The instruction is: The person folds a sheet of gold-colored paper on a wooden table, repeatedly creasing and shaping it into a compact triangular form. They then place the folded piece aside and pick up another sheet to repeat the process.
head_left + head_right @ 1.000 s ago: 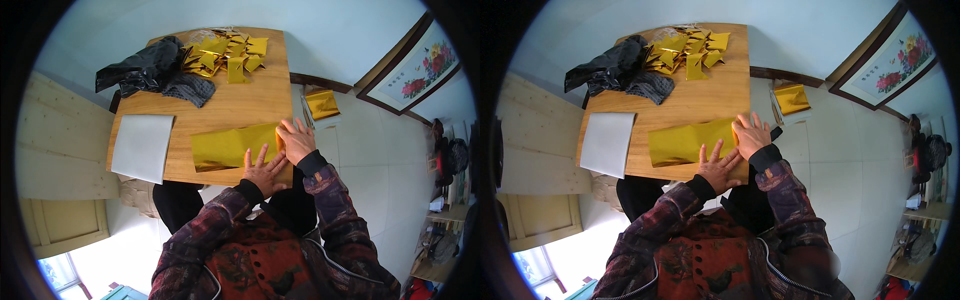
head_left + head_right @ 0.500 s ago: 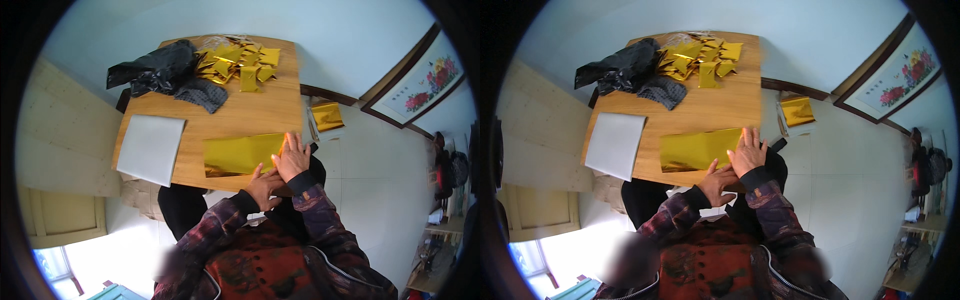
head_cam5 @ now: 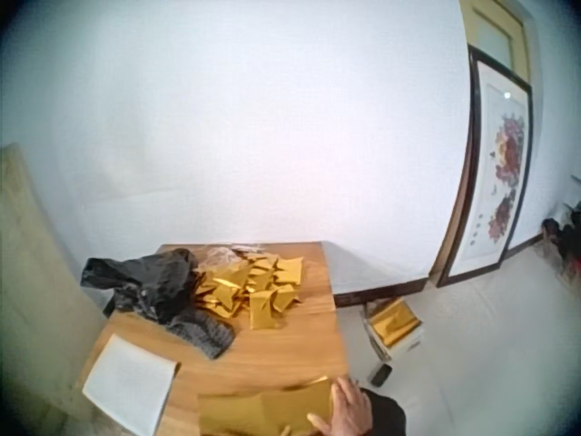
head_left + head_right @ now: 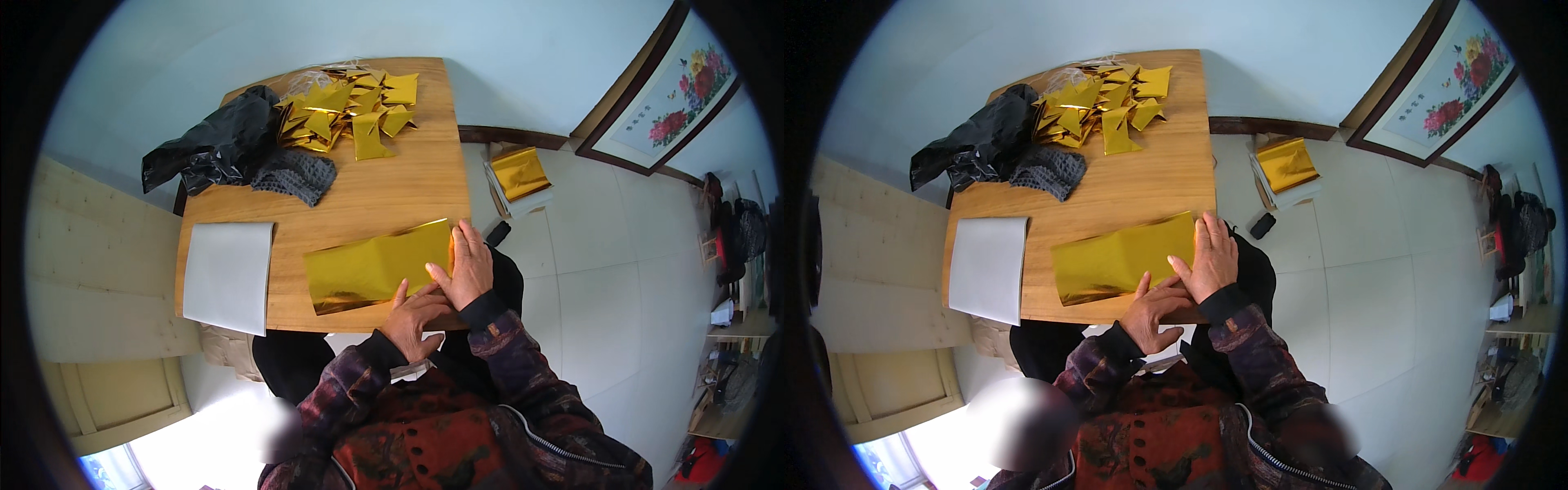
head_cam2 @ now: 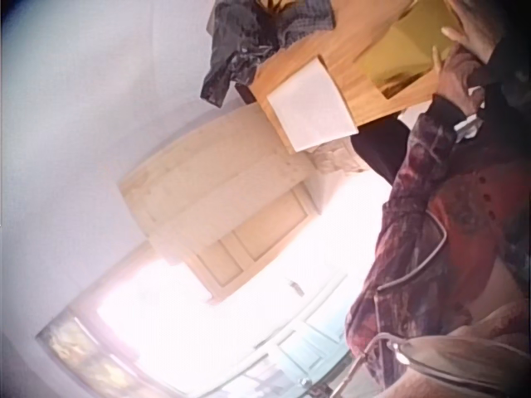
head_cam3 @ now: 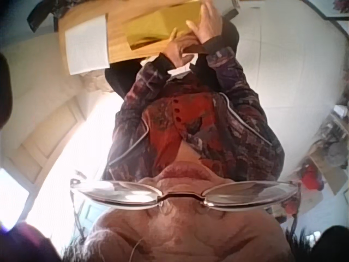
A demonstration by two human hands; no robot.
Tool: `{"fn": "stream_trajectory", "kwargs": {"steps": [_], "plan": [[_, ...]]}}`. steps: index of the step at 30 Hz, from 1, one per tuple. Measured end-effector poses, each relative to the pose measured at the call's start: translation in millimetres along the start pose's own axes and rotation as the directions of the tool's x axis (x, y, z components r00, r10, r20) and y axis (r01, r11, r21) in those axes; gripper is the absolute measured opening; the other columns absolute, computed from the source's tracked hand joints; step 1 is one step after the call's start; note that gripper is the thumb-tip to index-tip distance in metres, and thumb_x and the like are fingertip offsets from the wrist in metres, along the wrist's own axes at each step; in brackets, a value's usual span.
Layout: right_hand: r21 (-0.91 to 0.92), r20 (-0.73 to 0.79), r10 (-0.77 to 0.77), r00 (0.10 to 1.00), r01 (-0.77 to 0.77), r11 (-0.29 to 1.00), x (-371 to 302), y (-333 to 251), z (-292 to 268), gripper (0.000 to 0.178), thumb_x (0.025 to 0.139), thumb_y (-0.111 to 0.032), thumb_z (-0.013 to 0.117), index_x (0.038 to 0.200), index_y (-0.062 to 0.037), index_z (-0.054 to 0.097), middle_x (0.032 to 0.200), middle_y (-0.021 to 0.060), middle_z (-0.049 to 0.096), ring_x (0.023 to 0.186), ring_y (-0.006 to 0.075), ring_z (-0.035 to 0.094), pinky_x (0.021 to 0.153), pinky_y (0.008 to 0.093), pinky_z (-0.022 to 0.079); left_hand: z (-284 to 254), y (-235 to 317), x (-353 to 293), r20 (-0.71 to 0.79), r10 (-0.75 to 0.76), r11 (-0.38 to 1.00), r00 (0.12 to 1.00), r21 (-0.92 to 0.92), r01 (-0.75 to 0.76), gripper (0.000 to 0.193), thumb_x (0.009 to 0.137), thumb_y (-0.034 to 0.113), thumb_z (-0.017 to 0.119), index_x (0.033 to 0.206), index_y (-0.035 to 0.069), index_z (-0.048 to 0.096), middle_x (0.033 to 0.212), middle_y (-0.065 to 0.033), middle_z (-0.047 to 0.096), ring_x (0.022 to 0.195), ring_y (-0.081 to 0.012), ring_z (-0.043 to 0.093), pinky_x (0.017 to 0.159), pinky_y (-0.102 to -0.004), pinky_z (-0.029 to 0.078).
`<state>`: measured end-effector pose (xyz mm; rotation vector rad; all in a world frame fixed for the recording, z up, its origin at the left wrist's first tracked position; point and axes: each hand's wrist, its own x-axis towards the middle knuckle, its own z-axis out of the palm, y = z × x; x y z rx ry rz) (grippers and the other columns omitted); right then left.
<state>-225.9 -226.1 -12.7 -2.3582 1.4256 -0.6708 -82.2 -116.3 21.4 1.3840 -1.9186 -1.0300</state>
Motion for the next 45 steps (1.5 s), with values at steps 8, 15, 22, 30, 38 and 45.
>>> {"fn": "stream_trajectory", "kwargs": {"steps": [8, 15, 22, 30, 38, 45], "plan": [[-0.083, -0.009, 0.000, 1.000, -0.001, 0.997, 0, -12, -10, 0.072, 0.080, -0.036, 0.072, 0.140, -0.0076, 0.042, 0.149, 0.0147, 0.034, 0.138, 0.0369, 0.030, 0.110, 0.0510, 0.025, 1, -2, -1, 0.008, -0.027, 1.000, 1.000, -0.004, 0.027, 0.047, 0.068, 0.015, 0.067, 0.114, 0.011, 0.063, 0.128, -0.0075, 0.058, 0.140, -0.0283, 0.034, 0.115, -0.0588, 0.002], [0.032, 0.061, -0.345, 0.937, 0.344, 0.938, 18, -12, 7, 0.046, 0.083, -0.012, 0.064, 0.128, -0.0046, 0.055, 0.141, 0.0108, 0.047, 0.130, 0.0308, 0.044, 0.107, 0.0421, 0.037, 4, -3, 0, -0.076, 0.000, 0.999, 0.997, -0.032, -0.002, 0.045, 0.064, 0.015, 0.069, 0.109, 0.013, 0.064, 0.113, -0.0055, 0.061, 0.129, -0.0281, 0.046, 0.114, -0.0586, 0.007], [0.030, 0.187, -0.437, 0.880, 0.440, 0.898, 16, -4, 8, 0.055, 0.088, -0.027, 0.058, 0.137, -0.0064, 0.046, 0.148, 0.0118, 0.039, 0.136, 0.0304, 0.036, 0.111, 0.0423, 0.032, -7, -3, -1, -0.048, -0.117, 0.955, 0.992, -0.281, 0.099, 0.032, 0.077, 0.014, 0.068, 0.108, 0.013, 0.065, 0.107, -0.0064, 0.064, 0.116, -0.0261, 0.056, 0.115, -0.0597, 0.001], [-0.154, 0.283, -0.488, 0.826, 0.541, 0.827, 15, -9, 7, 0.067, 0.085, -0.039, 0.056, 0.146, -0.0173, 0.038, 0.155, 0.0146, 0.026, 0.143, 0.0319, 0.023, 0.114, 0.0497, 0.022, -3, 15, 43, -0.625, 0.038, 0.997, 0.780, 0.073, 0.010, 0.034, 0.087, 0.021, 0.064, 0.116, 0.005, 0.058, 0.112, -0.0182, 0.060, 0.106, -0.0358, 0.057, 0.088, -0.0426, 0.047], [-0.116, 0.380, -0.261, 0.887, 0.325, 0.938, 17, -21, 4, 0.068, 0.091, -0.043, 0.052, 0.150, -0.0166, 0.031, 0.157, 0.0073, 0.023, 0.145, 0.0271, 0.020, 0.116, 0.0463, 0.019, 13, -28, 66, -0.556, -0.306, 0.877, 0.773, 0.151, 0.455, 0.074, 0.094, 0.053, 0.045, 0.149, 0.007, 0.029, 0.157, -0.0189, 0.020, 0.146, -0.0347, 0.013, 0.118, -0.0496, 0.008], [-0.176, 0.338, -0.382, 0.860, 0.457, 0.872, 12, -18, 0, 0.069, 0.086, -0.042, 0.063, 0.147, -0.0218, 0.039, 0.157, 0.0117, 0.022, 0.144, 0.0332, 0.021, 0.115, 0.0504, 0.020, 6, -36, 22, -0.539, -0.374, 0.751, 0.755, 0.302, 0.588, 0.077, 0.091, 0.053, 0.050, 0.148, 0.005, 0.030, 0.158, -0.0175, 0.016, 0.147, -0.0328, 0.012, 0.118, -0.0475, 0.009]]}}
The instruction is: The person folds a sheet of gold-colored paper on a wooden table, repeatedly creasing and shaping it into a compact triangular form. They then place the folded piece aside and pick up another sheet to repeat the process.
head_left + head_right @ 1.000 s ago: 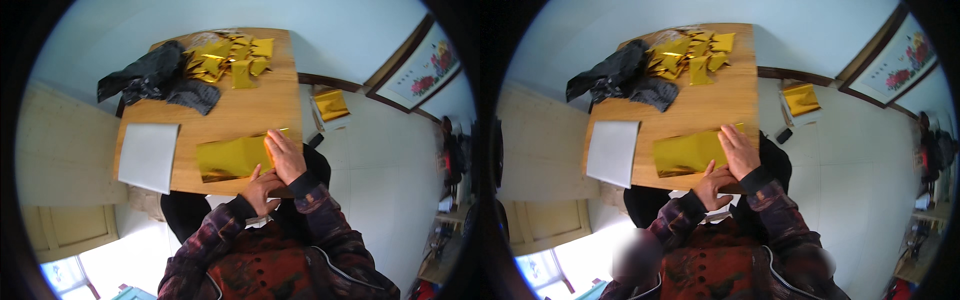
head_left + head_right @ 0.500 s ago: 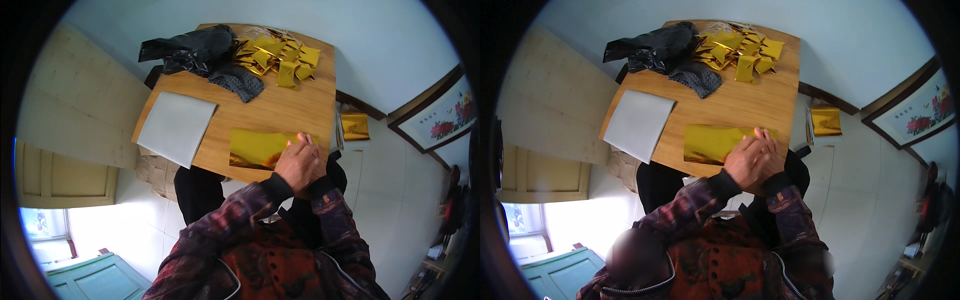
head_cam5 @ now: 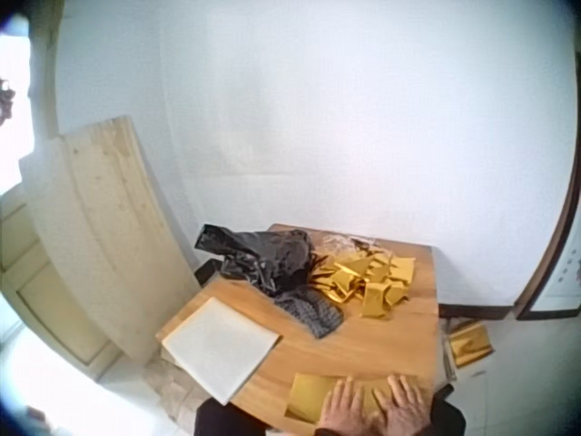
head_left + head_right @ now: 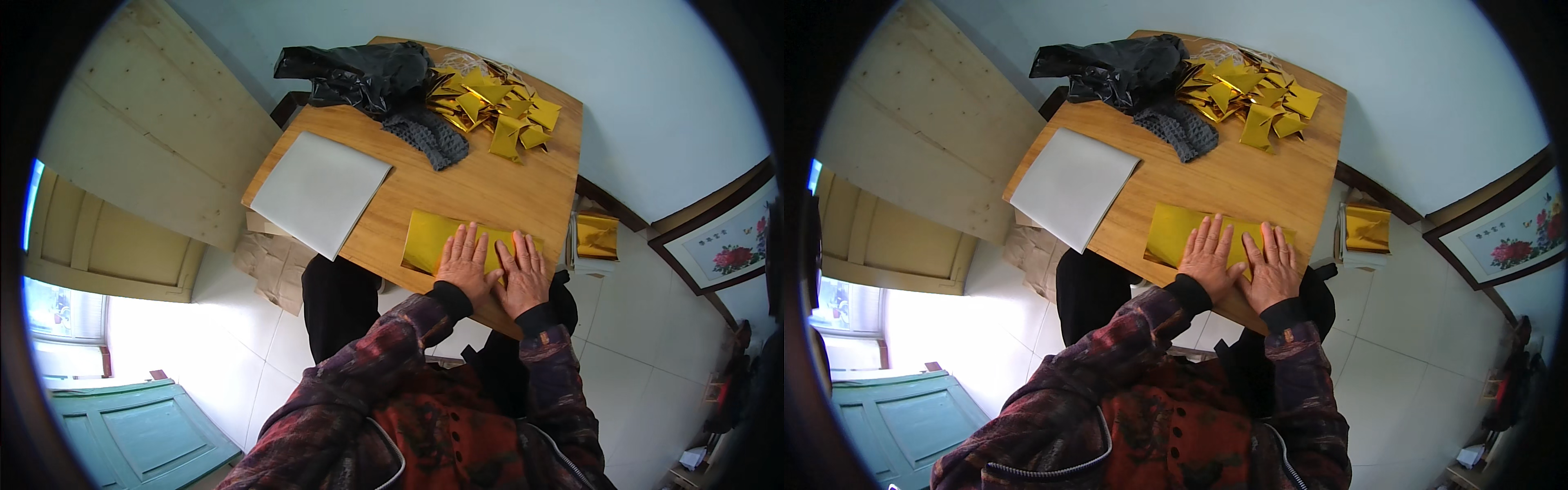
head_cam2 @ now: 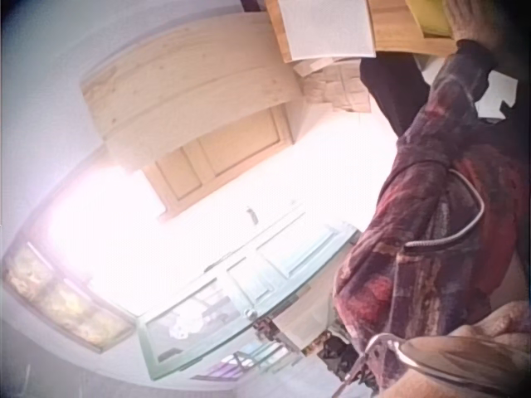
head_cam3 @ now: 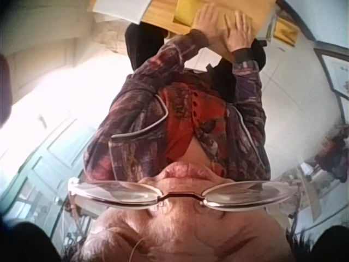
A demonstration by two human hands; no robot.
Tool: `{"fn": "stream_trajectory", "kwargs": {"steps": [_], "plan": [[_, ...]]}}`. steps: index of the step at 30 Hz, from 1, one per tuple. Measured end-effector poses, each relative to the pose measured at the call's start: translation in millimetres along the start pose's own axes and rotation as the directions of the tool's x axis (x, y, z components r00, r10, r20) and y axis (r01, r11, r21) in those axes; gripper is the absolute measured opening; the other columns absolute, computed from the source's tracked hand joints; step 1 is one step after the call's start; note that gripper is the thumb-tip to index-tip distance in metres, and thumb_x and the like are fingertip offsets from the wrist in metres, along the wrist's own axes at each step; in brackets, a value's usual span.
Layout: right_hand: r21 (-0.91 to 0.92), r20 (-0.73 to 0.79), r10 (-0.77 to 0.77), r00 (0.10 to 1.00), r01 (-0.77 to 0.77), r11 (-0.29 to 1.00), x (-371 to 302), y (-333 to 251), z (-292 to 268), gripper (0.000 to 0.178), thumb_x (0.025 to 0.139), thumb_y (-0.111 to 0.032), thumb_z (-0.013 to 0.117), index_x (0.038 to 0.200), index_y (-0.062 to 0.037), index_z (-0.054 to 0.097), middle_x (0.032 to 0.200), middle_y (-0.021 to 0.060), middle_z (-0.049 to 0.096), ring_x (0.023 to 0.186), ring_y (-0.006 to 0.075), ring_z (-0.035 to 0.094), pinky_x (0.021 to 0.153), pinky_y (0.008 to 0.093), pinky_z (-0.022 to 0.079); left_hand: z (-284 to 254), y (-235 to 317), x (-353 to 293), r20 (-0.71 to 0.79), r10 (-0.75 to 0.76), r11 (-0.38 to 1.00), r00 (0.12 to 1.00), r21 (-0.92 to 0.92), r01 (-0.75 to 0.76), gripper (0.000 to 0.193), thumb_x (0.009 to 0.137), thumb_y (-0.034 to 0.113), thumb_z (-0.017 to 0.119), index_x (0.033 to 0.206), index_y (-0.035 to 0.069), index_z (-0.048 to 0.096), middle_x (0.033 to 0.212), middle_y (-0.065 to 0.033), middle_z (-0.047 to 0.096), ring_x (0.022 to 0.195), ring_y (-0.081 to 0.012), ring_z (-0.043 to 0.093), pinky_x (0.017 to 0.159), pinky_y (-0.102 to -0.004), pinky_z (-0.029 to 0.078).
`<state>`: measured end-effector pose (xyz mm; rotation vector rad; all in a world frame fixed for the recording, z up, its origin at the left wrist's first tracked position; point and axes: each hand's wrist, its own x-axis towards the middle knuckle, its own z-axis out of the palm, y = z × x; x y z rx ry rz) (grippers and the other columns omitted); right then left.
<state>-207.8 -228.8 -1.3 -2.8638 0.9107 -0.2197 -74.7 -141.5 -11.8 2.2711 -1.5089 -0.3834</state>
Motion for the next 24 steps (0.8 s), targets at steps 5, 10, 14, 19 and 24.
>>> {"fn": "stream_trajectory", "kwargs": {"steps": [5, 10, 14, 19, 24], "plan": [[0.052, 0.025, -0.005, 1.000, 0.003, 0.999, -1, -1, -6, 0.075, 0.083, -0.047, 0.065, 0.147, -0.0214, 0.037, 0.158, 0.0113, 0.021, 0.145, 0.0333, 0.020, 0.115, 0.0510, 0.020, -17, -38, -20, -0.022, 0.045, 0.986, 0.999, 0.161, -0.041, 0.075, 0.089, 0.048, 0.053, 0.149, 0.009, 0.030, 0.159, -0.0121, 0.018, 0.147, -0.0290, 0.016, 0.118, -0.0462, 0.012], [0.052, 0.040, -0.002, 0.999, 0.000, 0.999, -1, -1, -7, 0.079, 0.081, -0.052, 0.065, 0.148, -0.0216, 0.036, 0.158, 0.0119, 0.020, 0.145, 0.0337, 0.019, 0.115, 0.0512, 0.019, -37, -70, -34, -0.033, 0.005, 0.981, 0.999, 0.193, 0.001, 0.070, 0.090, 0.041, 0.054, 0.149, 0.012, 0.031, 0.159, -0.0070, 0.022, 0.146, -0.0235, 0.020, 0.118, -0.0453, 0.014], [0.056, 0.034, -0.020, 0.999, 0.018, 0.998, -1, -1, -8, 0.079, 0.081, -0.052, 0.065, 0.148, -0.0215, 0.035, 0.158, 0.0129, 0.019, 0.145, 0.0337, 0.018, 0.115, 0.0508, 0.019, -43, -83, -42, -0.081, -0.009, 0.975, 0.997, 0.223, 0.027, 0.069, 0.089, 0.038, 0.055, 0.149, 0.012, 0.032, 0.158, -0.0071, 0.025, 0.145, -0.0238, 0.023, 0.117, -0.0456, 0.015], [0.091, 0.057, -0.011, 0.998, 0.006, 0.996, 0, 1, -8, 0.080, 0.081, -0.051, 0.065, 0.148, -0.0189, 0.036, 0.158, 0.0128, 0.019, 0.145, 0.0339, 0.018, 0.115, 0.0503, 0.019, -49, -92, -50, -0.087, -0.030, 0.976, 0.996, 0.211, 0.048, 0.066, 0.089, 0.031, 0.056, 0.148, 0.012, 0.032, 0.157, -0.0075, 0.026, 0.145, -0.0258, 0.023, 0.116, -0.0490, 0.016], [0.096, 0.060, 0.001, 0.998, -0.007, 0.995, 1, 0, -6, 0.078, 0.081, -0.052, 0.065, 0.147, -0.0201, 0.037, 0.158, 0.0131, 0.018, 0.145, 0.0331, 0.017, 0.115, 0.0501, 0.020, -41, -57, -48, 0.041, 0.112, 0.885, 0.993, 0.449, -0.119, 0.065, 0.090, 0.032, 0.055, 0.147, 0.010, 0.034, 0.157, -0.0080, 0.026, 0.146, -0.0277, 0.020, 0.117, -0.0515, 0.012]]}}
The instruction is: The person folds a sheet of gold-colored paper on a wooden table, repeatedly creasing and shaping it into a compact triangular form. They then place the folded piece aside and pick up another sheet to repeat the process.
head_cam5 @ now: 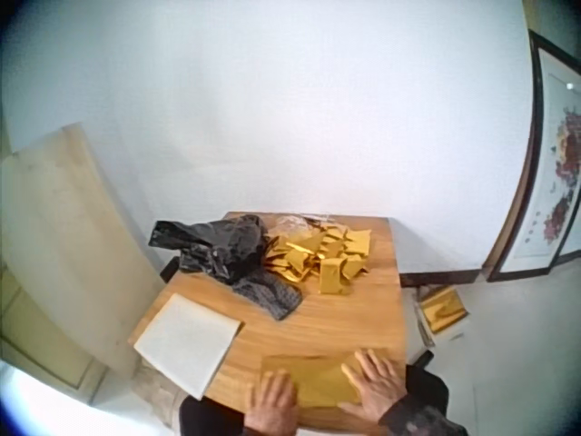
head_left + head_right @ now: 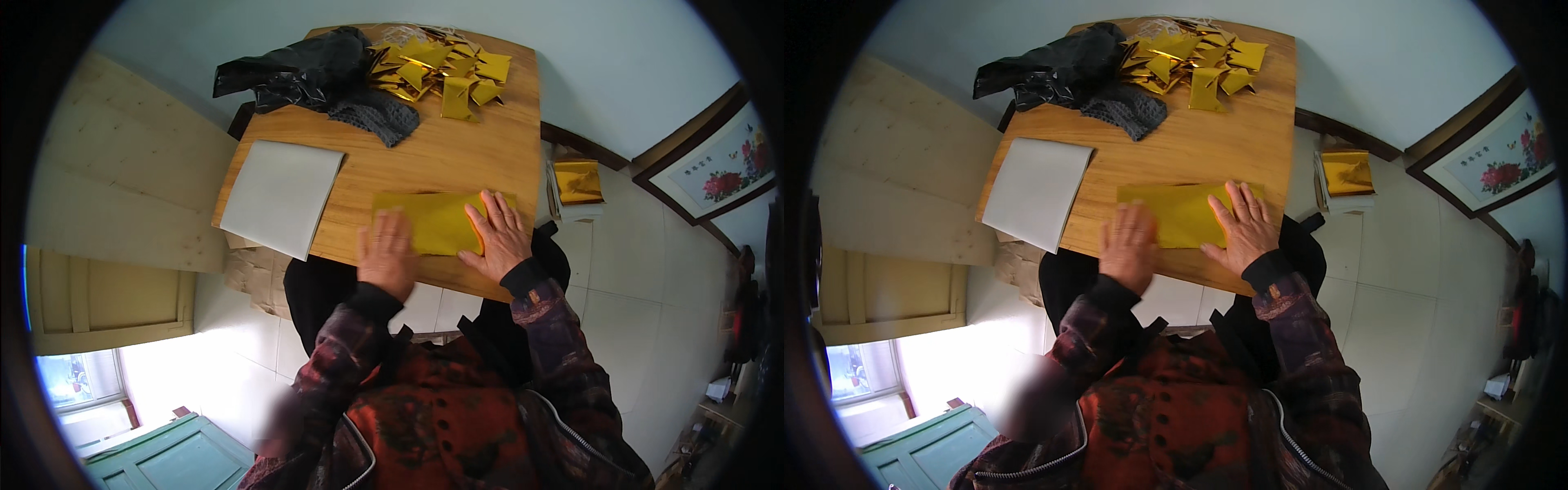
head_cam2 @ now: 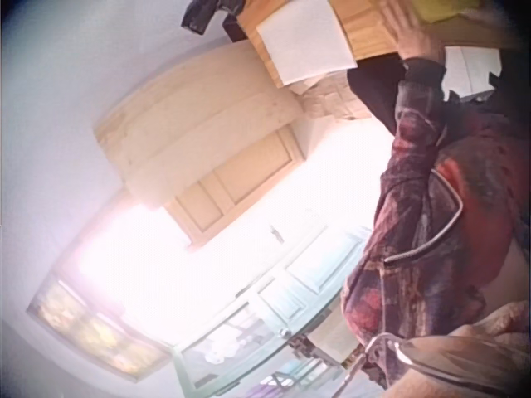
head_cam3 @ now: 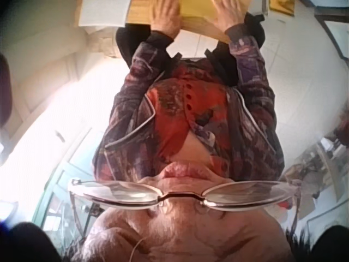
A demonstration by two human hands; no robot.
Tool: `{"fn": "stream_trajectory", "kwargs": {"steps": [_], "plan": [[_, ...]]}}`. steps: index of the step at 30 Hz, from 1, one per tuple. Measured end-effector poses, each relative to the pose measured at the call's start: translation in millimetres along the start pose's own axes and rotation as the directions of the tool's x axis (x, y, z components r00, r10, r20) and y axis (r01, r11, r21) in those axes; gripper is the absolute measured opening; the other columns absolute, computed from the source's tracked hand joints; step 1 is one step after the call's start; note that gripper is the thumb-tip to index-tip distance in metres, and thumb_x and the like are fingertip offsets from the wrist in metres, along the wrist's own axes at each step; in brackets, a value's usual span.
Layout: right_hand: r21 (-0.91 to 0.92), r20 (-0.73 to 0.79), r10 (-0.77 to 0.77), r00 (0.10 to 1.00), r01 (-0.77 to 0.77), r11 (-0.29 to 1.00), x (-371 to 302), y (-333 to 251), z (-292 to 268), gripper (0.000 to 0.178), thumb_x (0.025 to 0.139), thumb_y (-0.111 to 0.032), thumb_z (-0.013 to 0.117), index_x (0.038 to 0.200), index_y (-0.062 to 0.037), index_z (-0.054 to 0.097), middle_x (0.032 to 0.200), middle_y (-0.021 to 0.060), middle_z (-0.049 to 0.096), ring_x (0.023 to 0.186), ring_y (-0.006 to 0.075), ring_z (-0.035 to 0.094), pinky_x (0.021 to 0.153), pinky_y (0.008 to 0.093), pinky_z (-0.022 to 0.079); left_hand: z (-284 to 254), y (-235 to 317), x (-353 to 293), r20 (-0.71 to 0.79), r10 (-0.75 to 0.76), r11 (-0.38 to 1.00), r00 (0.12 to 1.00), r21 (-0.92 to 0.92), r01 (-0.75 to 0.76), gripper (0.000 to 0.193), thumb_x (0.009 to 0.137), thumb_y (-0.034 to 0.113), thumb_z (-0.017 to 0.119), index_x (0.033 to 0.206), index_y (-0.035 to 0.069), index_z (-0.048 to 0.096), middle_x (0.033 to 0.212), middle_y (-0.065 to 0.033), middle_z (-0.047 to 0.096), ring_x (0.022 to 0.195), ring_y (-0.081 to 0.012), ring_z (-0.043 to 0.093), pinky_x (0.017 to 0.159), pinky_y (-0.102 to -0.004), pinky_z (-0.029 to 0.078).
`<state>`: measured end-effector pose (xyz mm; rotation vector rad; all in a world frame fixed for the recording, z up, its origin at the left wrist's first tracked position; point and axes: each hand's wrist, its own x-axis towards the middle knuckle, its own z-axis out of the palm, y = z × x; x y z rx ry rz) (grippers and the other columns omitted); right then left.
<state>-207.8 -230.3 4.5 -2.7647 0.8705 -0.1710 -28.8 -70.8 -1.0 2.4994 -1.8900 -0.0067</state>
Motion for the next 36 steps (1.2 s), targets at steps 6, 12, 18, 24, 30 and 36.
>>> {"fn": "stream_trajectory", "kwargs": {"steps": [6, 12, 18, 24, 30, 36], "plan": [[-0.041, -0.031, -0.028, 0.999, 0.026, 0.999, 0, 2, 0, 0.078, 0.082, -0.053, 0.063, 0.147, -0.0195, 0.036, 0.158, 0.0131, 0.018, 0.146, 0.0325, 0.016, 0.115, 0.0503, 0.019, 4, 44, -4, -0.012, 0.249, 0.907, 0.968, -0.347, -0.237, 0.083, 0.085, 0.054, 0.058, 0.149, 0.008, 0.029, 0.158, -0.0063, 0.024, 0.146, -0.0237, 0.019, 0.118, -0.0447, 0.013], [-0.012, 0.026, -0.001, 1.000, 0.001, 1.000, -1, 1, 1, 0.081, 0.082, -0.056, 0.063, 0.148, -0.0196, 0.034, 0.158, 0.0127, 0.017, 0.146, 0.0320, 0.015, 0.116, 0.0502, 0.017, 3, -4, -36, -0.050, 0.166, 0.952, 0.985, -0.252, -0.173, 0.081, 0.079, 0.036, 0.071, 0.148, 0.017, 0.033, 0.155, 0.0000, 0.031, 0.143, -0.0165, 0.029, 0.116, -0.0425, 0.020], [0.003, 0.025, 0.002, 1.000, -0.002, 1.000, -1, 2, 0, 0.082, 0.082, -0.056, 0.063, 0.148, -0.0195, 0.034, 0.158, 0.0126, 0.017, 0.146, 0.0319, 0.015, 0.116, 0.0500, 0.017, 1, -31, -57, -0.043, -0.015, 0.988, 0.999, -0.152, 0.008, 0.075, 0.078, 0.023, 0.072, 0.145, 0.021, 0.039, 0.153, 0.0038, 0.036, 0.141, -0.0155, 0.032, 0.115, -0.0488, 0.020], [-0.016, 0.061, -0.001, 0.998, 0.002, 1.000, 0, 1, -1, 0.081, 0.083, -0.057, 0.061, 0.149, -0.0193, 0.033, 0.159, 0.0136, 0.016, 0.146, 0.0322, 0.013, 0.116, 0.0499, 0.017, 0, -39, -62, -0.096, -0.095, 0.980, 0.991, -0.182, 0.076, 0.071, 0.076, 0.025, 0.074, 0.140, 0.018, 0.044, 0.150, 0.0014, 0.040, 0.141, -0.0213, 0.033, 0.114, -0.0571, 0.016], [-0.038, 0.082, 0.007, 0.997, -0.004, 0.999, 0, 0, -5, 0.080, 0.085, -0.058, 0.059, 0.150, -0.0193, 0.032, 0.159, 0.0138, 0.014, 0.147, 0.0319, 0.011, 0.117, 0.0489, 0.016, -14, -21, -29, -0.121, 0.096, 0.974, 0.988, -0.191, -0.118, 0.083, 0.076, 0.051, 0.071, 0.144, 0.014, 0.040, 0.155, -0.0068, 0.030, 0.145, -0.0263, 0.023, 0.116, -0.0551, 0.011], [-0.018, 0.095, 0.028, 0.995, -0.026, 0.999, -1, -3, -9, 0.081, 0.085, -0.058, 0.060, 0.150, -0.0191, 0.031, 0.159, 0.0141, 0.014, 0.147, 0.0327, 0.011, 0.116, 0.0496, 0.016, -12, -14, -8, 0.116, 0.218, 0.968, 0.969, -0.151, -0.200, 0.099, 0.074, 0.052, 0.072, 0.152, 0.016, 0.022, 0.159, -0.0072, 0.018, 0.147, -0.0263, 0.018, 0.117, -0.0501, 0.015]]}}
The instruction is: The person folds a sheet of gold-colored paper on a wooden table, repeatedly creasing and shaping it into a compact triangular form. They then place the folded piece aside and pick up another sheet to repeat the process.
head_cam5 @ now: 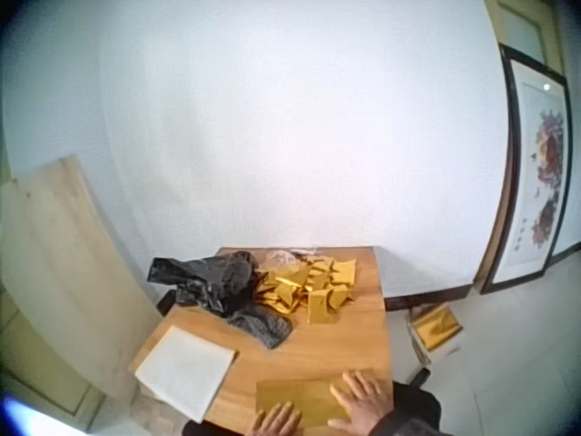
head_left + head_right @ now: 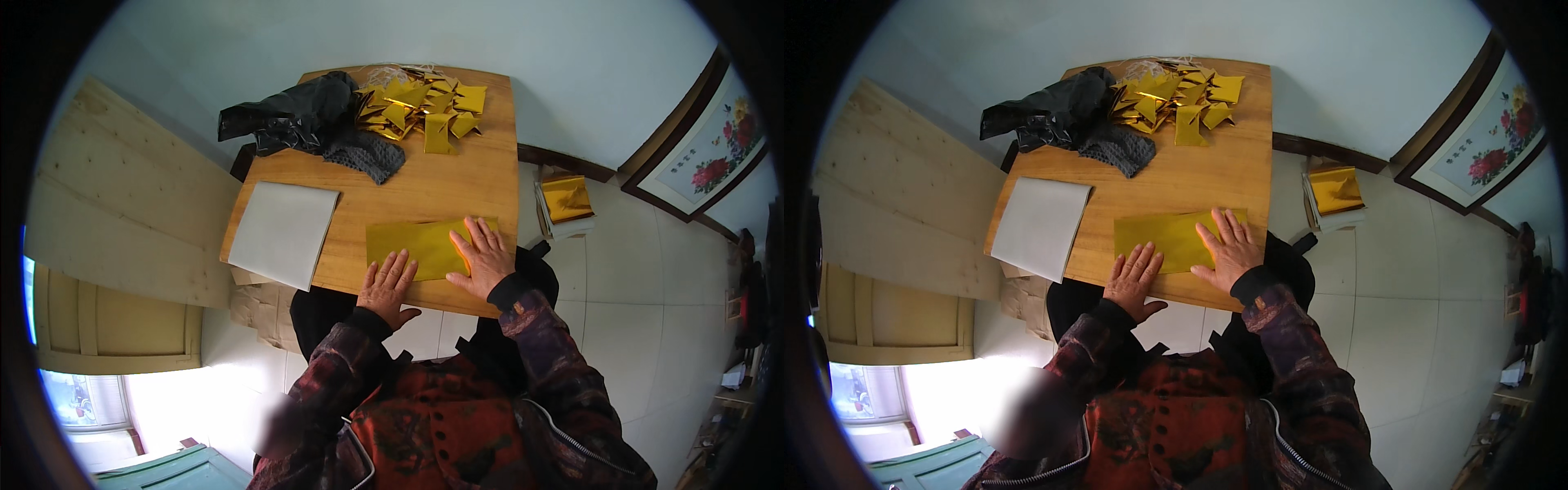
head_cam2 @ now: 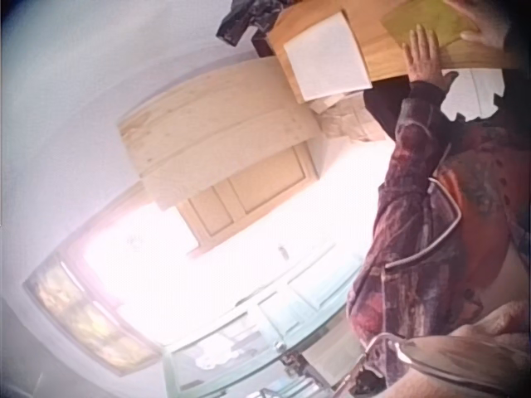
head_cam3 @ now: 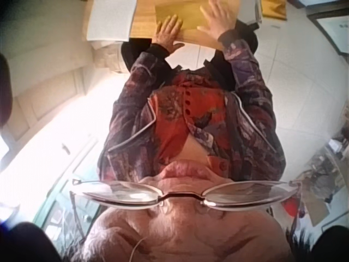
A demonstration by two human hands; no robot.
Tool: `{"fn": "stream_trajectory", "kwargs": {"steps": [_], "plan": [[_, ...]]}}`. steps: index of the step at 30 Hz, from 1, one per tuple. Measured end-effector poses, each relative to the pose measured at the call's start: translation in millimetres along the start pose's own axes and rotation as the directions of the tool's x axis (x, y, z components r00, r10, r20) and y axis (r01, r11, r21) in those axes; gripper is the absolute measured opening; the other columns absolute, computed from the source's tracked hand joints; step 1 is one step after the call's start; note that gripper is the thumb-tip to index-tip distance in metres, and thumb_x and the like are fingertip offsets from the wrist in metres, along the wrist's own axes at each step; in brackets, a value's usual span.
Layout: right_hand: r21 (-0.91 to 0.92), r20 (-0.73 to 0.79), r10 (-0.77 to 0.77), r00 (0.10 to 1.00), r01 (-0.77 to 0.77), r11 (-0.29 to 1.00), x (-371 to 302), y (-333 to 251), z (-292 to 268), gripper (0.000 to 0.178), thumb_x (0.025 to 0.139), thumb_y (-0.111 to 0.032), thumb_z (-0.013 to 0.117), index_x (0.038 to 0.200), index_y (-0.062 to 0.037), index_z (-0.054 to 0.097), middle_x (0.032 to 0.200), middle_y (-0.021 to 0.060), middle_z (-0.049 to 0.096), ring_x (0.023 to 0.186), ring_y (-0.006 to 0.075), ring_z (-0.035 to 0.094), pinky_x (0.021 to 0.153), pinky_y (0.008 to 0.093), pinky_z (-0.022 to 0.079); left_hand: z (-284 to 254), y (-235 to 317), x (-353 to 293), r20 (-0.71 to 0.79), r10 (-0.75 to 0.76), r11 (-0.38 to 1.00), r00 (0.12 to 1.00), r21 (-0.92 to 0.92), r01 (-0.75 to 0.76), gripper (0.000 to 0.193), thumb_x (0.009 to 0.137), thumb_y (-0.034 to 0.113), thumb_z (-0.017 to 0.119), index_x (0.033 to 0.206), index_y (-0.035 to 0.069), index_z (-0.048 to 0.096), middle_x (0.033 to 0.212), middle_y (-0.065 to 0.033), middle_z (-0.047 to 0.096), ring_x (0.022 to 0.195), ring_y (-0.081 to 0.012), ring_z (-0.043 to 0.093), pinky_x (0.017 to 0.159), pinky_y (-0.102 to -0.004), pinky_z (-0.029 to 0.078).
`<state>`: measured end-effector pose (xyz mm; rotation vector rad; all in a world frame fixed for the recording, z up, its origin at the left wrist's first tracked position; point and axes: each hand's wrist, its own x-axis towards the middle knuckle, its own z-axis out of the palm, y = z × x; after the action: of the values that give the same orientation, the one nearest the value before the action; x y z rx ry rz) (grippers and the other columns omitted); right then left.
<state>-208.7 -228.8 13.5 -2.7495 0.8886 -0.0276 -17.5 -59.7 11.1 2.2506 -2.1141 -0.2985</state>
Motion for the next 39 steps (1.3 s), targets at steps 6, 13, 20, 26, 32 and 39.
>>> {"fn": "stream_trajectory", "kwargs": {"steps": [6, 13, 20, 26, 32, 39], "plan": [[-0.001, -0.019, -0.017, 1.000, 0.017, 1.000, -4, -3, 3, 0.084, 0.083, -0.057, 0.063, 0.149, -0.0167, 0.031, 0.158, 0.0169, 0.016, 0.146, 0.0348, 0.012, 0.116, 0.0511, 0.016, 2, -2, -6, -0.042, 0.013, 0.999, 0.999, -0.036, -0.015, 0.093, 0.078, 0.043, 0.072, 0.152, 0.016, 0.023, 0.159, -0.0080, 0.019, 0.147, -0.0253, 0.018, 0.117, -0.0488, 0.015], [0.023, -0.042, -0.002, 0.999, 0.003, 1.000, -24, -11, 5, 0.087, 0.080, -0.057, 0.066, 0.149, -0.0161, 0.032, 0.158, 0.0174, 0.017, 0.145, 0.0387, 0.013, 0.115, 0.0527, 0.015, 1, 1, -20, -0.008, -0.029, 0.993, 1.000, -0.119, 0.028, 0.087, 0.078, 0.040, 0.072, 0.150, 0.019, 0.030, 0.158, -0.0081, 0.022, 0.147, -0.0262, 0.018, 0.117, -0.0494, 0.014], [0.205, -0.394, 0.135, 0.909, -0.057, 0.977, -49, -6, -7, 0.062, 0.082, -0.030, 0.069, 0.132, 0.0003, 0.048, 0.146, 0.0182, 0.036, 0.136, 0.0409, 0.030, 0.109, 0.0529, 0.027, 4, 10, -17, -0.196, -0.028, 0.998, 0.980, -0.061, 0.016, 0.087, 0.076, 0.047, 0.073, 0.148, 0.019, 0.034, 0.158, -0.0077, 0.024, 0.146, -0.0276, 0.021, 0.116, -0.0536, 0.012], [0.251, -0.483, -0.016, 0.876, 0.156, 0.955, -23, -49, 12, 0.040, 0.085, -0.007, 0.056, 0.124, -0.0004, 0.054, 0.136, 0.0141, 0.050, 0.132, 0.0349, 0.042, 0.109, 0.0463, 0.032, 17, 50, -2, -0.178, 0.177, 0.979, 0.968, -0.071, -0.192, 0.089, 0.077, 0.051, 0.069, 0.146, 0.005, 0.035, 0.155, -0.0106, 0.029, 0.146, -0.0252, 0.023, 0.118, -0.0462, 0.014], [0.240, -0.332, 0.025, 0.943, 0.058, 0.969, -17, -52, 32, 0.049, 0.088, -0.017, 0.059, 0.134, -0.0054, 0.047, 0.144, 0.0117, 0.043, 0.137, 0.0323, 0.034, 0.111, 0.0478, 0.029, 30, 51, -4, -0.114, 0.135, 0.985, 0.984, -0.094, -0.146, 0.087, 0.076, 0.043, 0.073, 0.145, 0.006, 0.035, 0.155, -0.0114, 0.029, 0.145, -0.0258, 0.023, 0.117, -0.0460, 0.018], [0.121, -0.313, 0.106, 0.944, -0.071, 0.990, -39, -21, 28, 0.063, 0.085, -0.031, 0.066, 0.141, -0.0119, 0.042, 0.151, 0.0085, 0.033, 0.141, 0.0315, 0.026, 0.114, 0.0506, 0.022, 21, 19, -27, -0.178, -0.029, 0.997, 0.984, -0.079, 0.015, 0.077, 0.077, 0.033, 0.073, 0.143, 0.010, 0.041, 0.152, -0.0069, 0.036, 0.141, -0.0234, 0.034, 0.114, -0.0429, 0.027]]}}
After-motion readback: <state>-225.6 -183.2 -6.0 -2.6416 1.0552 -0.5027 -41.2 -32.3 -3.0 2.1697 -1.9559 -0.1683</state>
